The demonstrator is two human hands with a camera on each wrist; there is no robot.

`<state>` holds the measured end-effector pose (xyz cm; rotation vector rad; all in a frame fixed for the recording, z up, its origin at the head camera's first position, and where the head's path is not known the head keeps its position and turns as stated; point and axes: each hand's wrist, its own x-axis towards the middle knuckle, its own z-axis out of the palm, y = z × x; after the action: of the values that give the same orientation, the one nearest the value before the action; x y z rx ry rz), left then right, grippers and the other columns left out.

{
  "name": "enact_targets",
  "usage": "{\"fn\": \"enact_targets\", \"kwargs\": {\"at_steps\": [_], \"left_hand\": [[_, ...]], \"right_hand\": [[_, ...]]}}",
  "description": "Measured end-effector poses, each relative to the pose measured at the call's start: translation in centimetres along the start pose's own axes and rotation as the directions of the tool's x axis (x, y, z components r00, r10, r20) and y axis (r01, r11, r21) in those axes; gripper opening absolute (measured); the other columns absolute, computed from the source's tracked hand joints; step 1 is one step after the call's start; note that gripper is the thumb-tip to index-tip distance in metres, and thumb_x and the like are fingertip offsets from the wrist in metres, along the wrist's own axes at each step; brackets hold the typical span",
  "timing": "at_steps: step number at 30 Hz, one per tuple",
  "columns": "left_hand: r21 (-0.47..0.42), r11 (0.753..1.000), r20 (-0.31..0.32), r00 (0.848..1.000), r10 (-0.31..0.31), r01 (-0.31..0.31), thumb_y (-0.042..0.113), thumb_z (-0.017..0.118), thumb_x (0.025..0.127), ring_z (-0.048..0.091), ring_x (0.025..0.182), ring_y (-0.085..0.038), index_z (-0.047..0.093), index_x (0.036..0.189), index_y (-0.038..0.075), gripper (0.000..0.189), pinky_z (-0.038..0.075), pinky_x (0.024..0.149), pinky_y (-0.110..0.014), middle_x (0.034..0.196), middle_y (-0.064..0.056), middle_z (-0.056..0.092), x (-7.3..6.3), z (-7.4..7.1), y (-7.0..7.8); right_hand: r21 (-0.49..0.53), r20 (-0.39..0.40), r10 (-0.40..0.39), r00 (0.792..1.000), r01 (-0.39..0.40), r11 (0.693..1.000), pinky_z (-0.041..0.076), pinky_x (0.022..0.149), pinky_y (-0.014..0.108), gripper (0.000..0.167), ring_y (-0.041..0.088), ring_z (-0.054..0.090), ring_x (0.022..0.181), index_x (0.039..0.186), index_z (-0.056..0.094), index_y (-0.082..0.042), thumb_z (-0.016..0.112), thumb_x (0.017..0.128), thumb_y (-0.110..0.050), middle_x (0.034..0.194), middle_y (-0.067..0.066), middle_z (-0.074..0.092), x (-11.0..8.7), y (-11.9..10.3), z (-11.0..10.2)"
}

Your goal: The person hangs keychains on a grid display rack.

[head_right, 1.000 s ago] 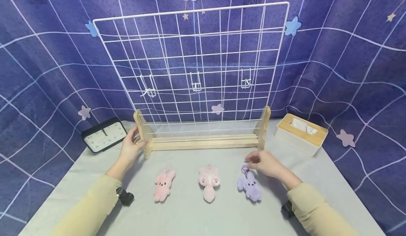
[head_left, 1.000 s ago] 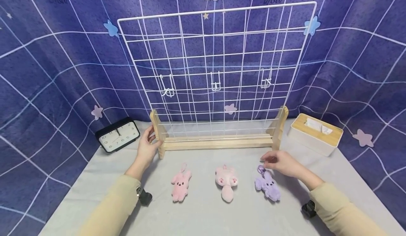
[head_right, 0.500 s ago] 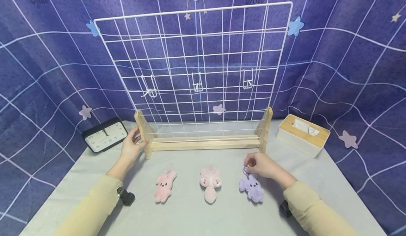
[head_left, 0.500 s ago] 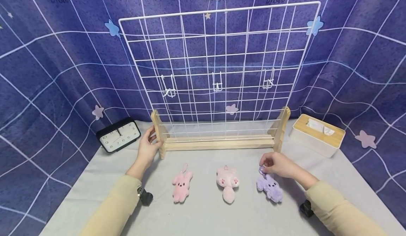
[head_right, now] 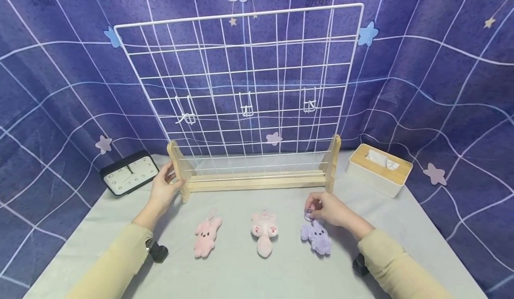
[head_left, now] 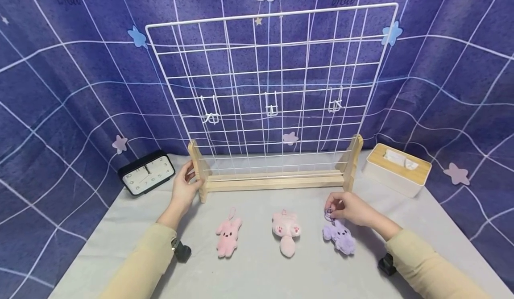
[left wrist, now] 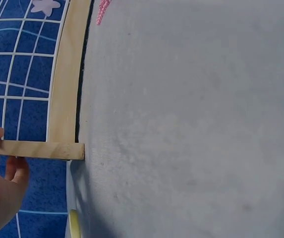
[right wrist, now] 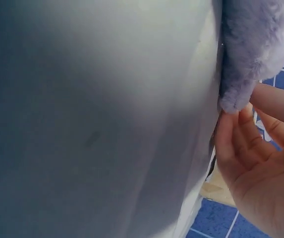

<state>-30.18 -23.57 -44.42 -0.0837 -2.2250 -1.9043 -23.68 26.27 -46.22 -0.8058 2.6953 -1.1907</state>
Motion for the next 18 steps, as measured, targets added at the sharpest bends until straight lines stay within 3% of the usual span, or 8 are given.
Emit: {"fn": "enact_targets", "kwargs": {"at_steps": [6, 13, 18], "left_hand": [[-0.004, 1.0, 0.007, 1.0, -0.019, 0.019, -0.02, 0.058, 0.088, 0.04, 0.138, -0.041, 0.029, 0.157, -0.004, 0.077, 0.04, 0.116, -0.05, 0.158, -0.026, 0.033, -0.6, 0.2, 1.5], [0.006, 1.0, -0.008, 1.0, 0.006, -0.006, -0.017, 0.059, 0.089, 0.041, 0.138, -0.037, 0.028, 0.16, 0.002, 0.08, 0.041, 0.115, -0.048, 0.16, -0.021, 0.034, 0.3, -0.2, -0.8], [0.026, 0.999, -0.004, 1.0, 0.022, -0.022, -0.017, 0.059, 0.088, 0.041, 0.138, -0.038, 0.027, 0.16, 0.004, 0.081, 0.041, 0.115, -0.049, 0.16, -0.021, 0.033, 0.5, -0.1, -1.2]], "right_hand": [[0.033, -0.04, 0.001, 0.999, 0.0, 0.999, 0.059, 0.076, 0.028, 0.019, 0.017, 0.063, 0.08, 0.089, 0.069, -0.005, 0.076, 0.079, 0.008, 0.084, 0.003, 0.067, -0.3, 0.0, -0.2], [0.161, -0.081, -0.002, 0.997, 0.015, 0.987, 0.059, 0.074, 0.027, 0.015, 0.023, 0.066, 0.081, 0.096, 0.068, 0.001, 0.073, 0.084, 0.007, 0.086, 0.012, 0.068, -0.8, 0.1, -0.5], [0.216, -0.094, -0.006, 0.996, 0.026, 0.976, 0.06, 0.071, 0.026, 0.016, 0.021, 0.067, 0.08, 0.101, 0.069, 0.003, 0.07, 0.086, 0.007, 0.088, 0.016, 0.07, -1.2, 0.0, -1.0]]}}
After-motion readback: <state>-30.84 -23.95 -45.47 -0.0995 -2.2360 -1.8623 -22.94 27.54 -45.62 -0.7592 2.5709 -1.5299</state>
